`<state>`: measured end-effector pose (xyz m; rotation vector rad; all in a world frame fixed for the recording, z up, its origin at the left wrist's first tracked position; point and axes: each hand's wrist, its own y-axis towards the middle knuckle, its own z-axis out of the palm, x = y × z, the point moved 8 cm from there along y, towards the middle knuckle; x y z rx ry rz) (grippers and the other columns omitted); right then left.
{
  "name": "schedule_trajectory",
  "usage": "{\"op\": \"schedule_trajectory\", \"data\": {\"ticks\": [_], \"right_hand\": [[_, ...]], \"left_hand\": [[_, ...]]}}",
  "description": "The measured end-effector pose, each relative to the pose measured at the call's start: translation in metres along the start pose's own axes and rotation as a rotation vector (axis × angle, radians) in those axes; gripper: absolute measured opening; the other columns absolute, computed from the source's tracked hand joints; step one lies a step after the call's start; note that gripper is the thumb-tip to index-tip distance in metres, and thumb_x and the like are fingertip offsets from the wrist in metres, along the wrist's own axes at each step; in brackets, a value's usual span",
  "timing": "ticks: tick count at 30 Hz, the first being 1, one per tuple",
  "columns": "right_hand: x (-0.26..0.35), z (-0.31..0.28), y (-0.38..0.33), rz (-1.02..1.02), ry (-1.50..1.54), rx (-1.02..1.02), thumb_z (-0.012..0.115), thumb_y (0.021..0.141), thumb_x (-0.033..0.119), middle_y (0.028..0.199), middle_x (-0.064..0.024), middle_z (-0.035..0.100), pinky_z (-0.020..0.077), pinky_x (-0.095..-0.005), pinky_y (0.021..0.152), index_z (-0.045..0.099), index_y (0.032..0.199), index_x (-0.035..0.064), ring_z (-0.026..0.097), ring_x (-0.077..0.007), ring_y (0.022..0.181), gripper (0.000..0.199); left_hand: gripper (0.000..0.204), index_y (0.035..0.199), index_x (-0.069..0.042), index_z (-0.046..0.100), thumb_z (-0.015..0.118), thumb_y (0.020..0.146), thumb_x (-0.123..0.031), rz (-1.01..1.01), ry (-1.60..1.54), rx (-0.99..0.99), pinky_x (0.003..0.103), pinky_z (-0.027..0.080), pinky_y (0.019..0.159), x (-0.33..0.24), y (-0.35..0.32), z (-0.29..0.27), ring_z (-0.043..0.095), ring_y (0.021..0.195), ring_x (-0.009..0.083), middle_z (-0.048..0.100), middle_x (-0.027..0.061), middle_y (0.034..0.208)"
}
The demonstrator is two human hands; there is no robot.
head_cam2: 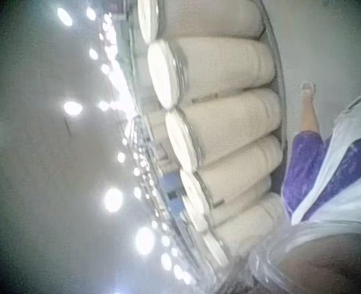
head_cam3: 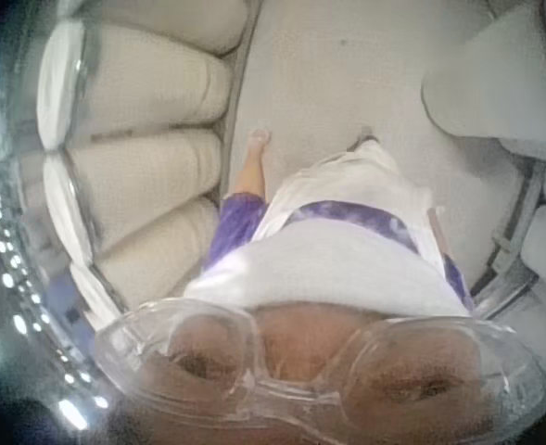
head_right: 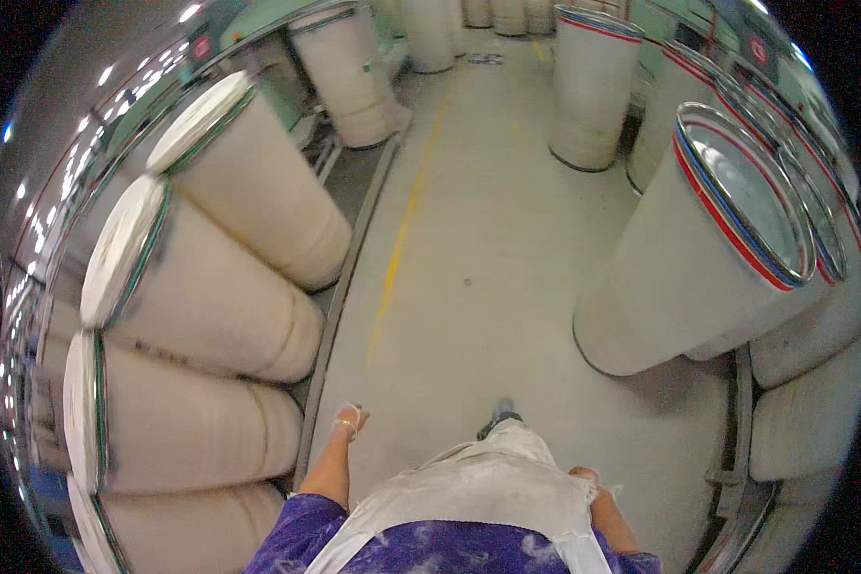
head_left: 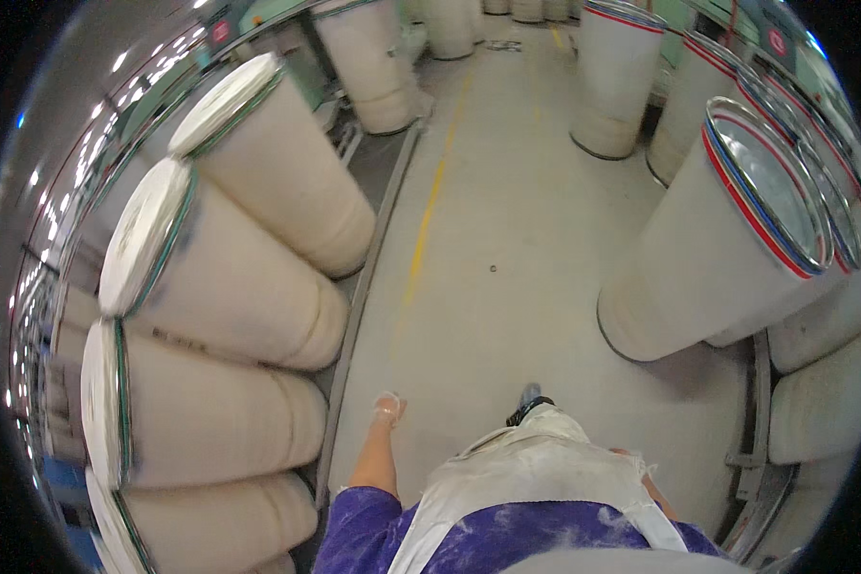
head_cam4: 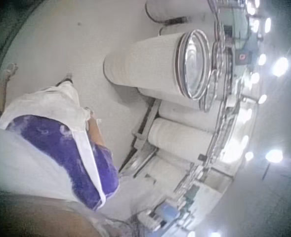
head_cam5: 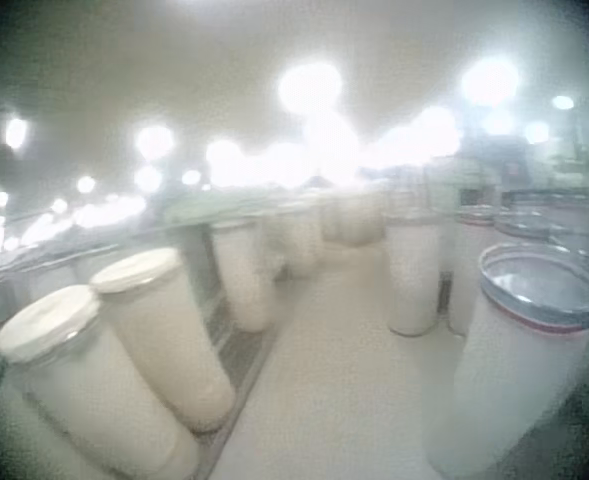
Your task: The person removes metal lids from large white cylindrical containers and pulls out white fibrous textile material. They walk between rows of containers, open several, and repeatedly pull and arrange the white material inside each container.
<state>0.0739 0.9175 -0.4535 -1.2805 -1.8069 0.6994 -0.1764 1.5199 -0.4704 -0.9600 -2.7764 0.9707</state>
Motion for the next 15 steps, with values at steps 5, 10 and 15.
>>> {"op": "schedule_trajectory", "data": {"ticks": [5, 10, 15], "right_hand": [[-0.01, -0.015, 0.078, 0.093, -0.009, 0.041, 0.055, 0.081, 0.03, 0.102, -0.0156, 0.066, 0.0493, -0.0393, 0.083, 0.068, 0.1, 0.0077, 0.062, -0.0302, 0.1, 0.032], [-0.011, -0.06, 0.178, 0.133, -0.092, 0.092, 0.051, 0.083, 0.028, 0.103, -0.0169, 0.066, 0.0491, -0.0412, 0.085, 0.068, 0.098, 0.0054, 0.061, -0.0314, 0.101, 0.032], [0.076, -0.259, 0.28, 0.026, -0.492, -0.142, 0.047, 0.082, 0.018, 0.099, -0.0195, 0.066, 0.0489, -0.0447, 0.082, 0.069, 0.093, 0.0033, 0.062, -0.0348, 0.095, 0.029]], "left_hand": [[0.047, 0.123, -0.002, 0.055, 0.057, 0.085, -0.03, -0.067, -0.423, -0.141, 0.035, 0.05, 0.068, -0.068, 0.129, -0.091, 0.064, 0.079, 0.0231, 0.067, 0.014, 0.094], [0.045, 0.124, -0.002, 0.054, 0.059, 0.088, -0.029, -0.179, -0.985, 0.263, 0.033, 0.05, 0.068, -0.115, 0.163, -0.071, 0.063, 0.085, 0.0198, 0.067, 0.0115, 0.1], [0.044, 0.109, -0.008, 0.064, 0.055, 0.084, -0.042, 0.418, 0.087, 0.23, 0.043, 0.048, 0.085, -0.139, 0.21, -0.068, 0.06, 0.102, 0.033, 0.064, 0.0164, 0.107]]}}
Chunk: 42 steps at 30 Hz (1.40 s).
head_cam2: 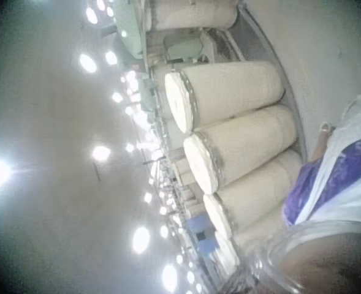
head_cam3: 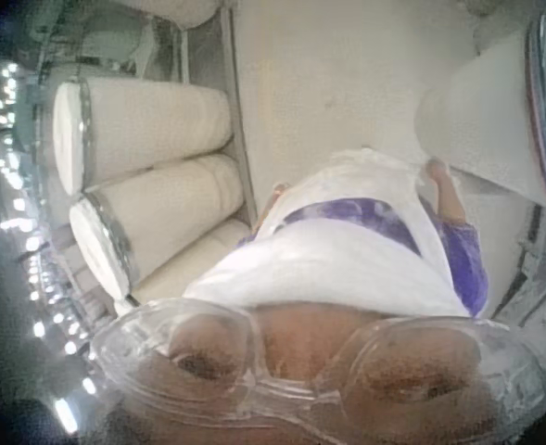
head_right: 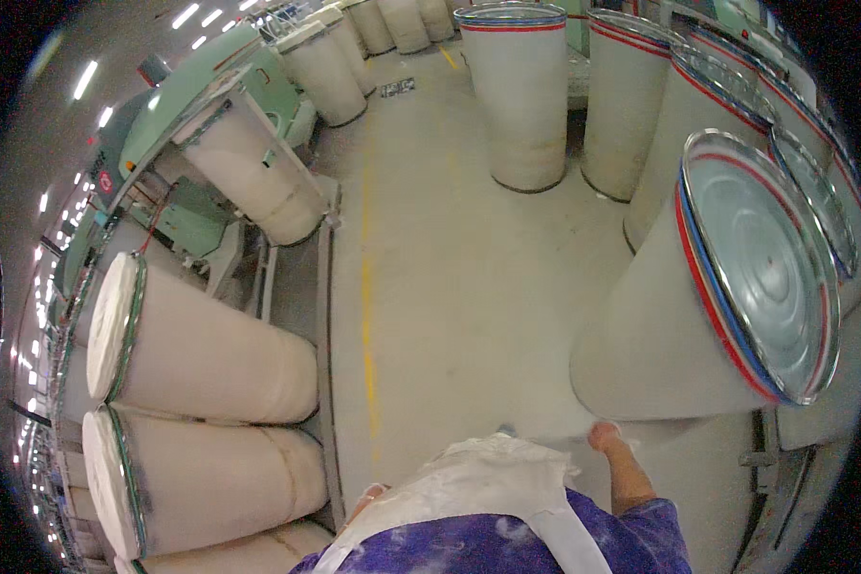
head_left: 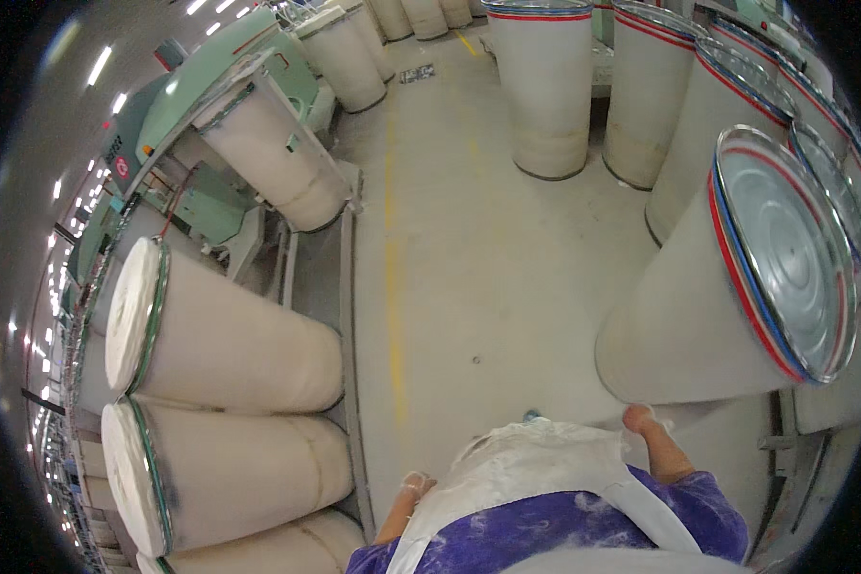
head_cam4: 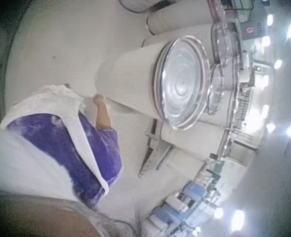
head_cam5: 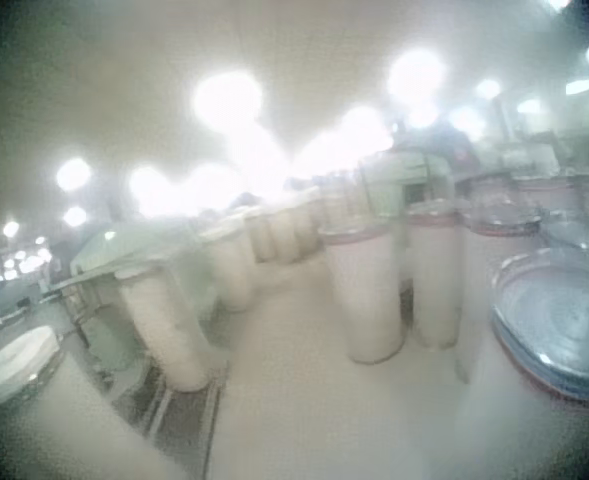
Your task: The person removes metal lids from large white cylindrical containers and pulls out white fibrous textile material. They walk between rows of containers, open several, and repeatedly pull and arrange the white material inside each container.
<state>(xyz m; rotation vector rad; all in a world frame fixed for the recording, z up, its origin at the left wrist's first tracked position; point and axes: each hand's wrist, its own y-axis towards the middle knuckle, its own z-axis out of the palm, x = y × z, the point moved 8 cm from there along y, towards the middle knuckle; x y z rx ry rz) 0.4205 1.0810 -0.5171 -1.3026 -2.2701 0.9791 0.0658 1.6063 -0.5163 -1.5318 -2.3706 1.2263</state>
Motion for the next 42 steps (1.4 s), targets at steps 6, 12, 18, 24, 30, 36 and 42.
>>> {"op": "schedule_trajectory", "data": {"ticks": [6, 12, 18, 24, 30, 36, 42], "right_hand": [[0.021, -0.24, 0.09, 0.058, 0.593, -0.19, 0.047, 0.084, 0.026, 0.1, -0.0175, 0.064, 0.0471, -0.0423, 0.083, 0.064, 0.094, 0.0052, 0.06, -0.0356, 0.093, 0.028], [0.081, -0.331, 0.193, -0.158, 0.253, -0.105, 0.045, 0.086, 0.025, 0.103, -0.0173, 0.065, 0.0485, -0.0429, 0.084, 0.066, 0.095, 0.0027, 0.061, -0.0331, 0.097, 0.032], [0.086, -0.351, 0.251, -0.169, 0.319, 0.142, 0.049, 0.083, 0.026, 0.101, -0.0154, 0.066, 0.0511, -0.0434, 0.079, 0.07, 0.09, 0.0065, 0.062, -0.0302, 0.097, 0.029], [0.049, -0.371, 0.326, 0.172, 0.601, 0.184, 0.051, 0.083, 0.027, 0.109, -0.0171, 0.062, 0.0477, -0.0432, 0.086, 0.066, 0.101, 0.0071, 0.059, -0.0329, 0.103, 0.03], [0.004, -0.423, 0.461, 0.274, 0.705, 0.138, 0.054, 0.083, 0.028, 0.117, -0.0188, 0.057, 0.0443, -0.0429, 0.093, 0.062, 0.112, 0.0076, 0.056, -0.0355, 0.108, 0.036], [-0.01, -0.697, 0.678, -0.393, 0.093, -0.076, 0.048, 0.086, 0.028, 0.112, -0.0159, 0.062, 0.0468, -0.0455, 0.089, 0.064, 0.105, 0.0057, 0.058, -0.0358, 0.102, 0.033], [-0.059, -0.994, 0.829, 0.065, 0.491, -0.272, 0.053, 0.081, 0.027, 0.098, -0.0182, 0.065, 0.0477, -0.0435, 0.083, 0.065, 0.097, 0.0075, 0.061, -0.0364, 0.095, 0.028]], "left_hand": [[0.037, 0.101, -0.009, 0.068, 0.052, 0.085, -0.039, -0.187, 0.032, 0.151, 0.044, 0.048, 0.082, 0.036, 0.1, -0.027, 0.062, 0.097, 0.0322, 0.066, 0.0148, 0.103], [0.035, 0.097, -0.007, 0.068, 0.051, 0.087, -0.036, -0.218, -0.007, 0.181, 0.043, 0.049, 0.08, 0.044, 0.244, -0.135, 0.063, 0.094, 0.0321, 0.066, 0.0156, 0.1], [0.033, 0.094, -0.005, 0.068, 0.051, 0.088, -0.033, 0.043, 0.445, 0.187, 0.043, 0.049, 0.077, 0.03, 0.447, -0.363, 0.063, 0.091, 0.0321, 0.067, 0.0165, 0.096], [0.037, 0.11, -0.002, 0.061, 0.061, 0.081, -0.024, -0.079, -0.08, -0.26, 0.039, 0.049, 0.062, 0.012, 0.649, -0.624, 0.062, 0.065, 0.0247, 0.066, 0.0127, 0.077], [0.036, 0.103, -0.008, 0.063, 0.059, 0.081, -0.036, 0.081, -0.132, -0.31, 0.04, 0.049, 0.063, -0.063, 0.782, -0.732, 0.063, 0.065, 0.0247, 0.065, 0.0095, 0.073], [0.022, 0.093, -0.008, 0.068, 0.061, 0.078, -0.023, 0.255, 0.351, 0.175, 0.042, 0.051, 0.072, -0.063, 0.827, -0.715, 0.065, 0.08, 0.031, 0.067, 0.0144, 0.085], [0.032, 0.094, -0.004, 0.068, 0.055, 0.084, -0.032, -0.278, -0.44, 0.098, 0.044, 0.051, 0.072, -0.015, 0.899, -0.75, 0.065, 0.081, 0.0326, 0.067, 0.0158, 0.086]]}}
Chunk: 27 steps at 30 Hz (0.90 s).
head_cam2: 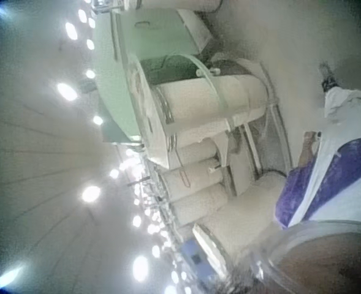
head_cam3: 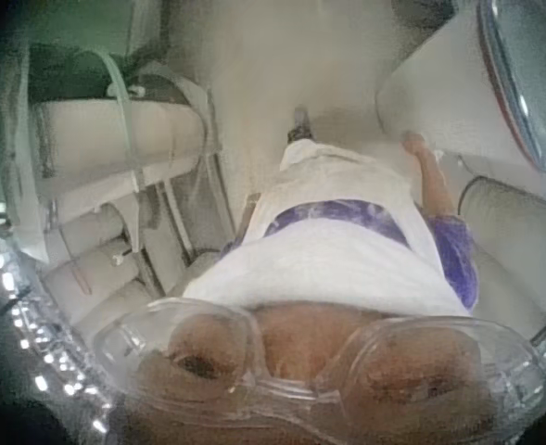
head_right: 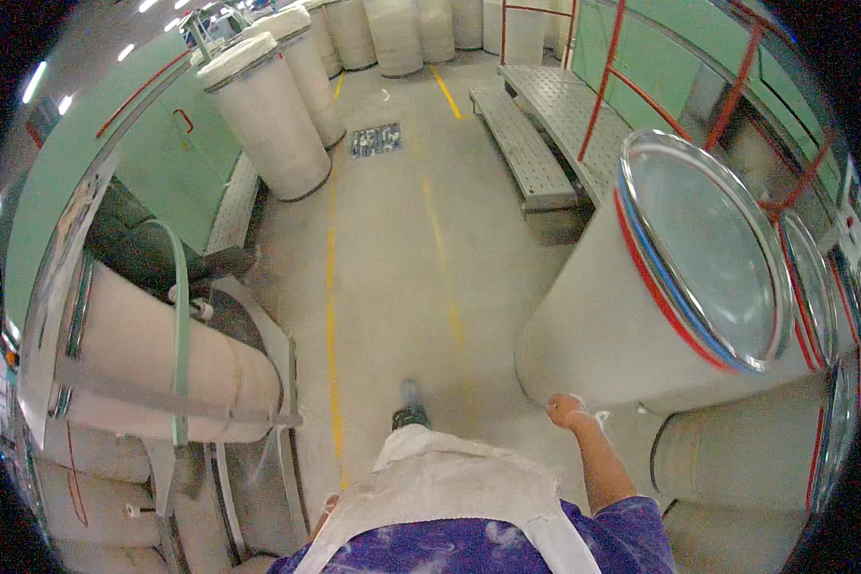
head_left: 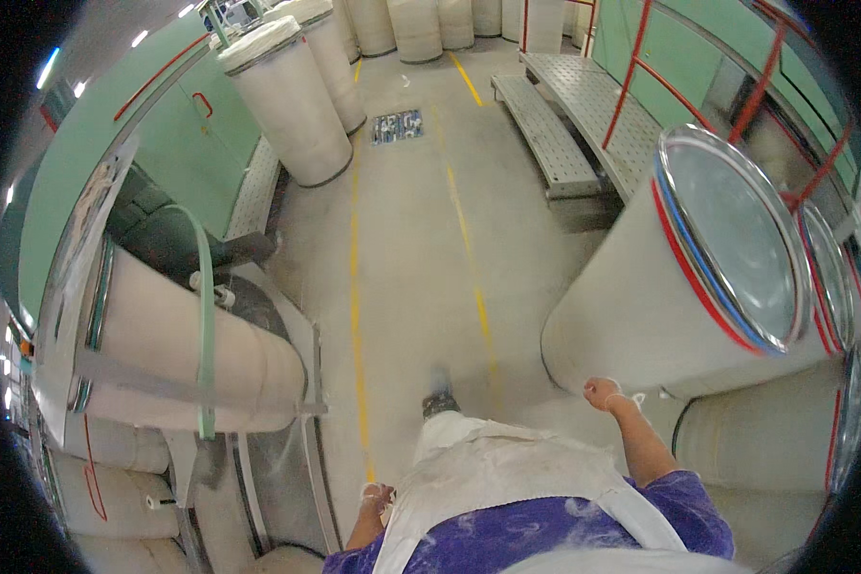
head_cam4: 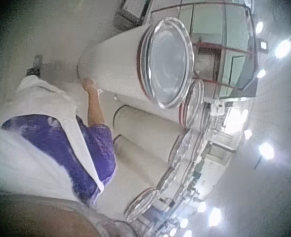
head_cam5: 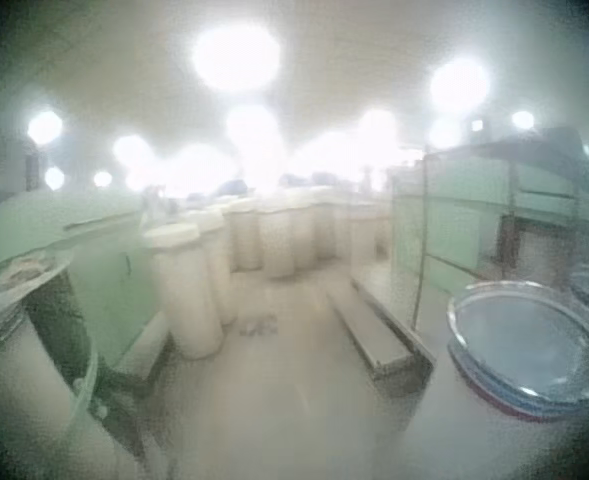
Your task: The person removes metal lids from large white cylindrical containers and pulls out white fibrous textile material. They walk between rows of containers, open several, and repeatedly pull and arrange the white material inside each container.
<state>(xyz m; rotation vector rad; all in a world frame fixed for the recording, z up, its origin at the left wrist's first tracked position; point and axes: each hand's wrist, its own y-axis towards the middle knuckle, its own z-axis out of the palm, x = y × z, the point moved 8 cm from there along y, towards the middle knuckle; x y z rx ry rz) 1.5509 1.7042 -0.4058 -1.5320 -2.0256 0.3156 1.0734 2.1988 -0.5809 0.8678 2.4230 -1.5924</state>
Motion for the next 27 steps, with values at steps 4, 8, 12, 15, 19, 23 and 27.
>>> {"op": "schedule_trajectory", "data": {"ticks": [4, 8, 12, 15, 19, 23, 27], "right_hand": [[0.062, -0.039, 0.096, -0.02, -0.092, 0.119, 0.05, 0.083, 0.031, 0.1, -0.0198, 0.065, 0.0485, -0.0438, 0.083, 0.066, 0.099, 0.007, 0.061, -0.0374, 0.096, 0.033], [0.081, -0.02, 0.15, 0.15, -0.085, 0.33, 0.052, 0.086, 0.032, 0.105, -0.0157, 0.064, 0.048, -0.0412, 0.083, 0.065, 0.104, 0.0087, 0.061, -0.03, 0.099, 0.032], [0.082, -0.017, 0.177, 0.245, 0.056, 0.367, 0.051, 0.085, 0.03, 0.105, -0.0166, 0.064, 0.048, -0.0425, 0.083, 0.065, 0.103, 0.0079, 0.061, -0.0311, 0.099, 0.032], [0.074, -0.028, 0.217, 0.347, 0.149, 0.368, 0.05, 0.085, 0.029, 0.105, -0.0172, 0.064, 0.048, -0.0434, 0.084, 0.066, 0.102, 0.0074, 0.061, -0.0319, 0.099, 0.032], [0.066, -0.043, 0.311, 0.395, 0.191, 0.397, 0.049, 0.084, 0.028, 0.105, -0.0181, 0.064, 0.048, -0.0447, 0.084, 0.066, 0.101, 0.0066, 0.061, -0.033, 0.1, 0.032], [0.071, -0.098, 0.462, 0.312, 0.134, 0.403, 0.048, 0.084, 0.026, 0.105, -0.0189, 0.064, 0.0479, -0.046, 0.084, 0.067, 0.1, 0.0058, 0.061, -0.0341, 0.1, 0.032], [0.115, -0.26, 0.658, 0.057, -0.213, 0.194, 0.047, 0.083, 0.025, 0.105, -0.0198, 0.064, 0.0479, -0.0472, 0.085, 0.067, 0.099, 0.005, 0.061, -0.0352, 0.1, 0.032]], "left_hand": [[0.041, 0.098, -0.002, 0.066, 0.05, 0.088, -0.039, 0.145, 0.551, 0.092, 0.045, 0.05, 0.077, -0.074, 0.087, -0.05, 0.063, 0.088, 0.0341, 0.066, 0.0172, 0.092], [0.043, 0.099, -0.002, 0.066, 0.049, 0.089, -0.041, 0.159, 0.614, 0.071, 0.045, 0.049, 0.08, -0.186, 0.201, -0.176, 0.062, 0.091, 0.0346, 0.066, 0.0178, 0.096], [0.046, 0.1, -0.002, 0.066, 0.048, 0.089, -0.042, 0.165, 0.756, -0.024, 0.045, 0.048, 0.083, -0.333, 0.31, -0.339, 0.061, 0.094, 0.0351, 0.065, 0.0185, 0.099], [0.051, 0.114, -0.004, 0.06, 0.044, 0.09, -0.046, 0.271, 0.839, -0.222, 0.045, 0.046, 0.087, -0.465, 0.401, -0.459, 0.059, 0.1, 0.0353, 0.063, 0.018, 0.11], [0.029, 0.097, -0.007, 0.065, 0.054, 0.084, -0.031, 0.398, 0.24, -0.555, 0.038, 0.047, 0.057, -0.591, 0.49, -0.574, 0.06, 0.064, 0.0217, 0.063, 0.0102, 0.072], [0.027, 0.096, -0.007, 0.062, 0.058, 0.083, -0.031, 0.407, 0.394, -0.391, 0.034, 0.047, 0.054, -0.683, 0.558, -0.611, 0.059, 0.061, 0.0182, 0.062, 0.0094, 0.071], [0.038, 0.098, -0.003, 0.064, 0.048, 0.089, -0.037, -0.009, 0.582, 0.082, 0.045, 0.049, 0.075, -0.66, 0.557, -0.592, 0.062, 0.091, 0.0322, 0.065, 0.0179, 0.099]]}}
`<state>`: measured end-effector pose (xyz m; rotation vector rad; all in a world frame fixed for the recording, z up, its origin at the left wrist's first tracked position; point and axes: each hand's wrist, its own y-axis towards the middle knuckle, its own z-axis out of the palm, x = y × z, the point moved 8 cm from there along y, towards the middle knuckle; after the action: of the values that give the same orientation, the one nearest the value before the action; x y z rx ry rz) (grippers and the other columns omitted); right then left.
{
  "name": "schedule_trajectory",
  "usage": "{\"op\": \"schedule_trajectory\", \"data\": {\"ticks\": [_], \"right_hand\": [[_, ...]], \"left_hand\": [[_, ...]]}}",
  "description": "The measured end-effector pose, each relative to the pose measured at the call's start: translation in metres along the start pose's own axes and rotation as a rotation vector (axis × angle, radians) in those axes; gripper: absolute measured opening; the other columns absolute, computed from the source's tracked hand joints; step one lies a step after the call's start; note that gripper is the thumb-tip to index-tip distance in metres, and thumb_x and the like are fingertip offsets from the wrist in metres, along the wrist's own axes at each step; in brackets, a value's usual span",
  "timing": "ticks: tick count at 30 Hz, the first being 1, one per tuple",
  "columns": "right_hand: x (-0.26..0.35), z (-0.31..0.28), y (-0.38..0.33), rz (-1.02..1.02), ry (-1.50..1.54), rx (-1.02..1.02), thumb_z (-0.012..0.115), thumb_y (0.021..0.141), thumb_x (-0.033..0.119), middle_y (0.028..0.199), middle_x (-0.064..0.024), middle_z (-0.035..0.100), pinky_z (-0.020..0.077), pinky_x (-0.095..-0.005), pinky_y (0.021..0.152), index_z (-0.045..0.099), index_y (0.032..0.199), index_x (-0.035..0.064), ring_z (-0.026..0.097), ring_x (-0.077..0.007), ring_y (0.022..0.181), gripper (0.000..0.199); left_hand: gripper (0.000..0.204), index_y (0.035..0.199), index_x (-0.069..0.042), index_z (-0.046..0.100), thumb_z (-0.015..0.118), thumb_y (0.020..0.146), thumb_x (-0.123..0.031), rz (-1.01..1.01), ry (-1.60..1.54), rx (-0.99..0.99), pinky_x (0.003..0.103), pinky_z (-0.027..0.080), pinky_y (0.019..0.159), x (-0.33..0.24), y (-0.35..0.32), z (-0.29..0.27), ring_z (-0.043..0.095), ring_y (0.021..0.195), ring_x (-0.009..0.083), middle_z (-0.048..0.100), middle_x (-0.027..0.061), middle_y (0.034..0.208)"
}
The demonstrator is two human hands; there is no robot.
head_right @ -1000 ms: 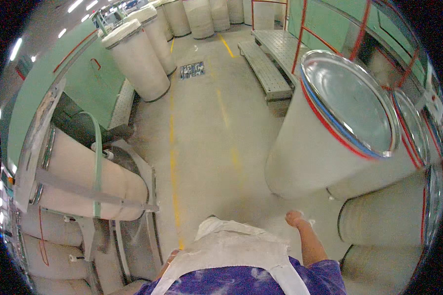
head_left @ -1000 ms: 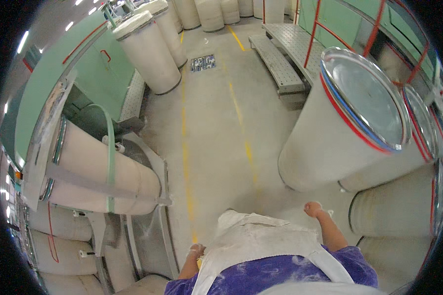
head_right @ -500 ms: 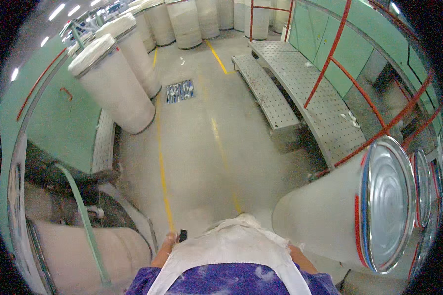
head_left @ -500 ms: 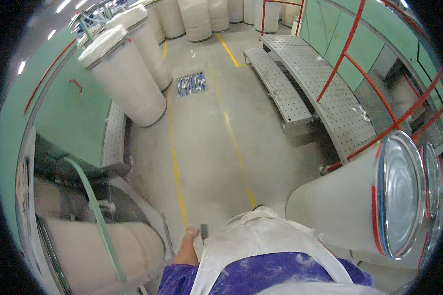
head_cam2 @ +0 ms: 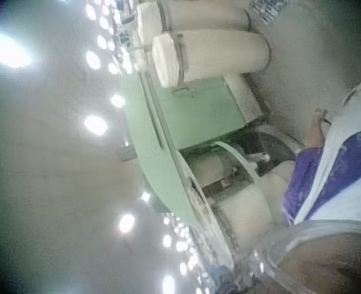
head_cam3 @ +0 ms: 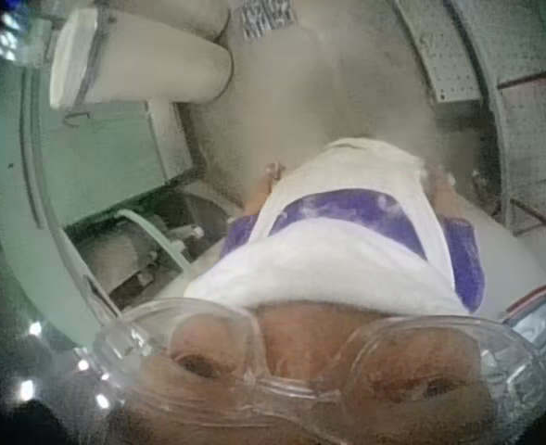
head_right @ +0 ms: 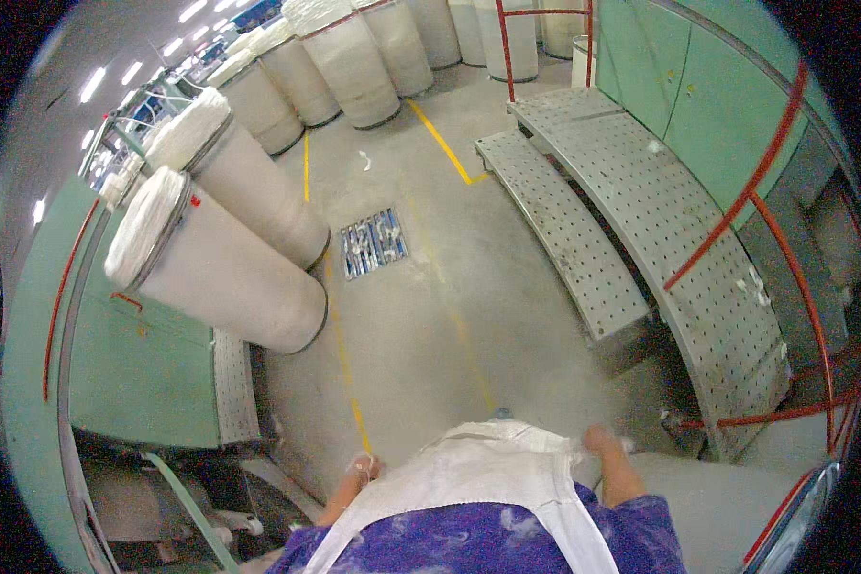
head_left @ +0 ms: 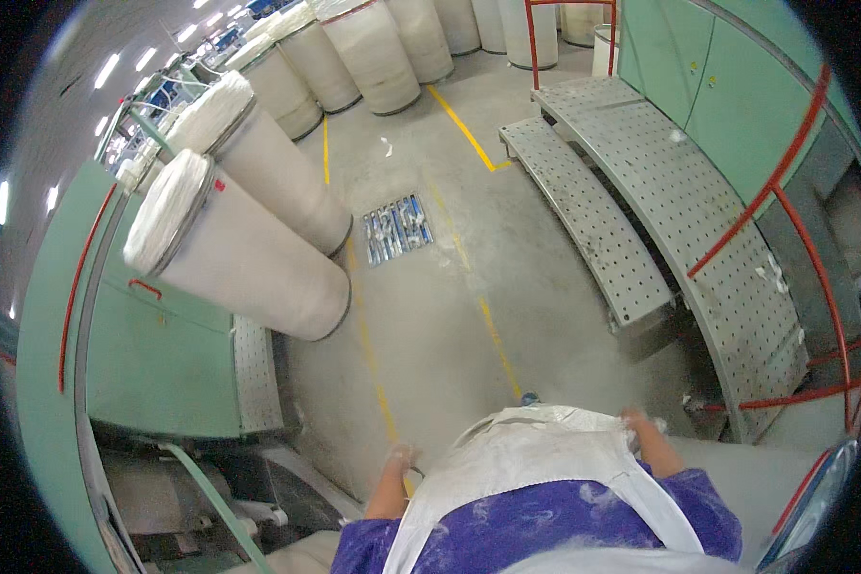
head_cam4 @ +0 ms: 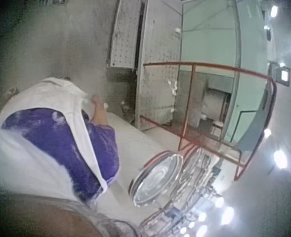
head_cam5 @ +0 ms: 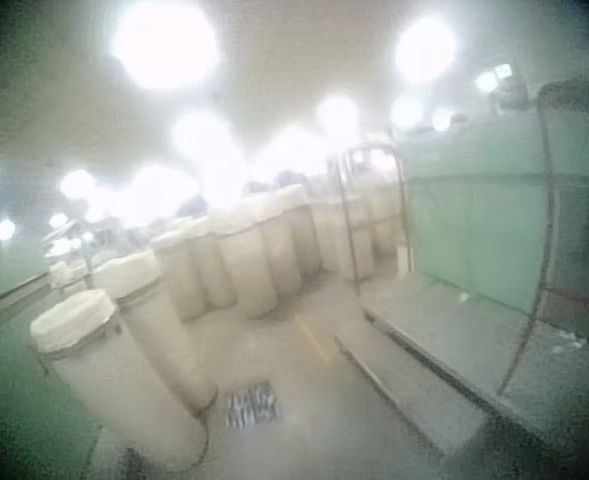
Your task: The person removes metal lids from large white cylindrical containers and pulls out white fibrous textile material. They walk between rows of containers, open several, and repeatedly pull and arrange the white material inside each container.
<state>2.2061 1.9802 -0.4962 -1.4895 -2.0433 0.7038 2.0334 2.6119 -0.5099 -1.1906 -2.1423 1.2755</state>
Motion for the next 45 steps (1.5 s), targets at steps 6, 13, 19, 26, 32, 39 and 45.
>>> {"op": "schedule_trajectory", "data": {"ticks": [6, 13, 19, 26, 32, 39, 45], "right_hand": [[0.023, -0.316, 0.169, 0.044, 0.392, -0.285, 0.051, 0.083, 0.024, 0.103, -0.0169, 0.064, 0.0459, -0.0414, 0.088, 0.063, 0.101, 0.0053, 0.06, -0.0332, 0.097, 0.029], [0.043, -0.382, 0.308, 0.173, 0.249, -0.076, 0.053, 0.083, 0.022, 0.101, -0.0147, 0.065, 0.0474, -0.0416, 0.081, 0.063, 0.102, 0.0043, 0.062, -0.0324, 0.091, 0.028], [0.054, -0.362, 0.343, 0.208, 0.333, 0.186, 0.051, 0.08, 0.02, 0.106, -0.0199, 0.063, 0.0466, -0.0428, 0.089, 0.064, 0.105, -0.001, 0.06, -0.0352, 0.1, 0.035], [0.04, -0.403, 0.457, 0.382, 0.555, 0.264, 0.049, 0.082, 0.02, 0.108, -0.0202, 0.062, 0.0468, -0.0439, 0.087, 0.064, 0.101, 0.0001, 0.06, -0.0356, 0.099, 0.032], [0.013, -0.579, 0.669, 0.208, 0.32, 0.129, 0.047, 0.084, 0.02, 0.11, -0.0204, 0.061, 0.047, -0.0448, 0.086, 0.065, 0.098, 0.001, 0.06, -0.036, 0.099, 0.03], [-0.026, -0.965, 0.86, 0.177, 0.542, -0.253, 0.047, 0.084, 0.02, 0.108, -0.0212, 0.061, 0.0466, -0.0441, 0.085, 0.063, 0.101, 0.0037, 0.06, -0.0372, 0.097, 0.029], [-0.026, -1.106, 0.992, 0.163, 0.417, -0.28, 0.047, 0.084, 0.02, 0.104, -0.0202, 0.063, 0.0466, -0.0454, 0.085, 0.062, 0.1, 0.0018, 0.06, -0.0377, 0.094, 0.029]], "left_hand": [[0.038, 0.095, -0.002, 0.065, 0.05, 0.088, -0.037, -0.001, -0.103, -0.039, 0.046, 0.048, 0.075, -0.017, 0.03, -0.019, 0.062, 0.091, 0.0332, 0.065, 0.0187, 0.098], [0.038, 0.092, -0.002, 0.065, 0.051, 0.087, -0.037, 0.082, -0.004, -0.083, 0.046, 0.047, 0.075, -0.079, 0.211, -0.207, 0.062, 0.091, 0.0344, 0.064, 0.0196, 0.097], [0.037, 0.088, -0.001, 0.066, 0.055, 0.085, -0.037, 0.165, 0.179, -0.462, 0.047, 0.047, 0.077, -0.206, 0.373, -0.571, 0.061, 0.091, 0.0359, 0.064, 0.0206, 0.095], [0.039, 0.113, -0.006, 0.062, 0.059, 0.083, -0.031, 0.315, -0.175, -0.585, 0.043, 0.046, 0.087, -0.434, 0.454, -0.931, 0.059, 0.104, 0.0331, 0.063, 0.0186, 0.11], [0.045, 0.095, -0.002, 0.067, 0.051, 0.089, -0.044, 0.368, 0.558, -0.358, 0.042, 0.045, 0.081, -0.473, 0.539, -0.913, 0.062, 0.09, 0.0314, 0.066, 0.0177, 0.093], [0.042, 0.099, -0.004, 0.066, 0.048, 0.09, -0.041, 0.18, 0.139, -0.053, 0.042, 0.046, 0.082, -0.433, 0.611, -0.906, 0.061, 0.093, 0.0309, 0.066, 0.0167, 0.097], [0.04, 0.102, -0.005, 0.065, 0.046, 0.091, -0.038, 0.173, 0.166, -0.036, 0.042, 0.046, 0.084, -0.517, 0.732, -1.043, 0.061, 0.095, 0.0305, 0.065, 0.0158, 0.1]]}}
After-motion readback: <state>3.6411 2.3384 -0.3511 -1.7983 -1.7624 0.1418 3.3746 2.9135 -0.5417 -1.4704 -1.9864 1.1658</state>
